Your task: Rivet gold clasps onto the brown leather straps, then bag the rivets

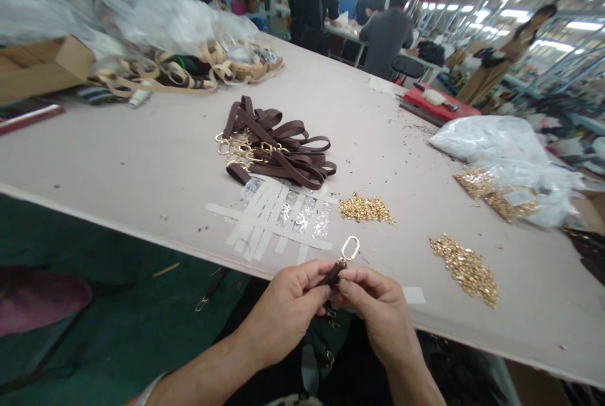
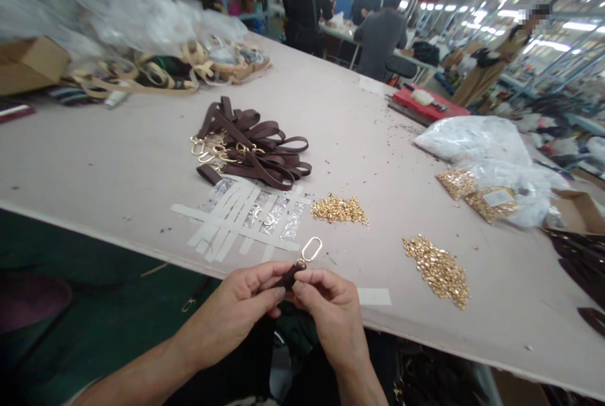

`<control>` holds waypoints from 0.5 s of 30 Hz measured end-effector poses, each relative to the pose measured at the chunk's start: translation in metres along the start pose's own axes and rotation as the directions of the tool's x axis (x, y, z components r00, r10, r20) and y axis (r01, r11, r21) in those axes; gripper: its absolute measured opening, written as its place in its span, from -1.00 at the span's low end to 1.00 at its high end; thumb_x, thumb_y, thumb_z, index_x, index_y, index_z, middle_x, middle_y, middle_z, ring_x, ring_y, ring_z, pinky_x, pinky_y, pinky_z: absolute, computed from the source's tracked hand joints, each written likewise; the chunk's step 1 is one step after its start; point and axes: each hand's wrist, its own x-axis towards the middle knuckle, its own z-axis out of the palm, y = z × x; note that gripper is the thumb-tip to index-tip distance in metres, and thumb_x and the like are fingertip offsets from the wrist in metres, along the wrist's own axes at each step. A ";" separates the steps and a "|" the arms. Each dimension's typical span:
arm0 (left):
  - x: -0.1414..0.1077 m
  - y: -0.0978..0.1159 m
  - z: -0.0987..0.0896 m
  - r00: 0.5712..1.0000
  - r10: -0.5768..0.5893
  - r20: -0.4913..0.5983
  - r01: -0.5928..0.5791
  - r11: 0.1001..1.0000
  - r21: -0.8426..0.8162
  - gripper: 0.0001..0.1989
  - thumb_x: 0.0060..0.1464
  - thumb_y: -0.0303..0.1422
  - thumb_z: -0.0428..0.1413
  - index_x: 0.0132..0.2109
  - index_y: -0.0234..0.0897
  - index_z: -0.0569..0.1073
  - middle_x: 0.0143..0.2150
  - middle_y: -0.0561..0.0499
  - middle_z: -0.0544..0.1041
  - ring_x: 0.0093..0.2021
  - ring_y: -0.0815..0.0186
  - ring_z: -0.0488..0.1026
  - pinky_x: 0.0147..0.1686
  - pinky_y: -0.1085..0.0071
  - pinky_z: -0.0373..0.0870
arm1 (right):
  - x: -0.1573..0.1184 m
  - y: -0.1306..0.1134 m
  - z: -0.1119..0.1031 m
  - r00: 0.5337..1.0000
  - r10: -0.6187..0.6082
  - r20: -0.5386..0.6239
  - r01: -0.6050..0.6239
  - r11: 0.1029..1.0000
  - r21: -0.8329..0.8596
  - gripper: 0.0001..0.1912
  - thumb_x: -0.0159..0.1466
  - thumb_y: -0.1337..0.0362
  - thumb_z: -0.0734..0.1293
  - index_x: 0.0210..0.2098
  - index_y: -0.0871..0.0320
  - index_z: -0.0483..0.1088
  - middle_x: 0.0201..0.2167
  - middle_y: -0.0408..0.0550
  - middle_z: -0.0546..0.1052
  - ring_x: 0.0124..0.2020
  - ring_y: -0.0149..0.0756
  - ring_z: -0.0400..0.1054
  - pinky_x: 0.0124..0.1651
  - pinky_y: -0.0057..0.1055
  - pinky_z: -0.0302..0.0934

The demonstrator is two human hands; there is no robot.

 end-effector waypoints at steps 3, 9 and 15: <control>-0.003 -0.001 0.002 1.000 0.005 -0.001 -0.005 1.000 0.024 -0.63 0.19 -0.41 0.05 0.13 -0.16 0.49 -0.11 0.05 0.62 -0.19 0.34 0.47 -0.31 0.52 0.33 | -0.004 -0.003 0.000 1.000 -0.017 0.018 0.018 0.999 -0.048 -0.73 0.07 0.10 0.53 -0.36 0.15 0.56 -0.48 -0.13 0.57 -0.42 -0.35 0.44 -0.25 -0.39 0.35; -0.009 -0.005 0.002 0.994 0.105 -0.043 -0.091 0.963 0.254 -0.60 0.21 -0.37 0.05 0.17 -0.04 0.47 0.01 0.11 0.60 -0.07 0.24 0.52 -0.07 0.46 0.41 | -0.012 -0.012 0.007 0.991 -0.130 0.016 0.131 0.990 -0.059 -0.78 0.08 0.18 0.52 -0.42 0.18 0.48 -0.49 -0.17 0.53 -0.41 -0.43 0.37 -0.27 -0.48 0.27; -0.010 -0.028 0.004 0.977 0.179 -0.113 -0.123 0.915 0.384 -0.65 0.15 -0.26 0.12 0.08 0.00 0.55 -0.03 0.09 0.63 0.00 0.14 0.53 0.07 0.40 0.41 | -0.018 0.000 0.012 0.988 -0.154 -0.020 0.155 0.986 0.055 -0.70 0.08 0.24 0.50 -0.44 0.13 0.28 -0.52 -0.25 0.45 -0.47 -0.43 0.35 -0.35 -0.47 0.25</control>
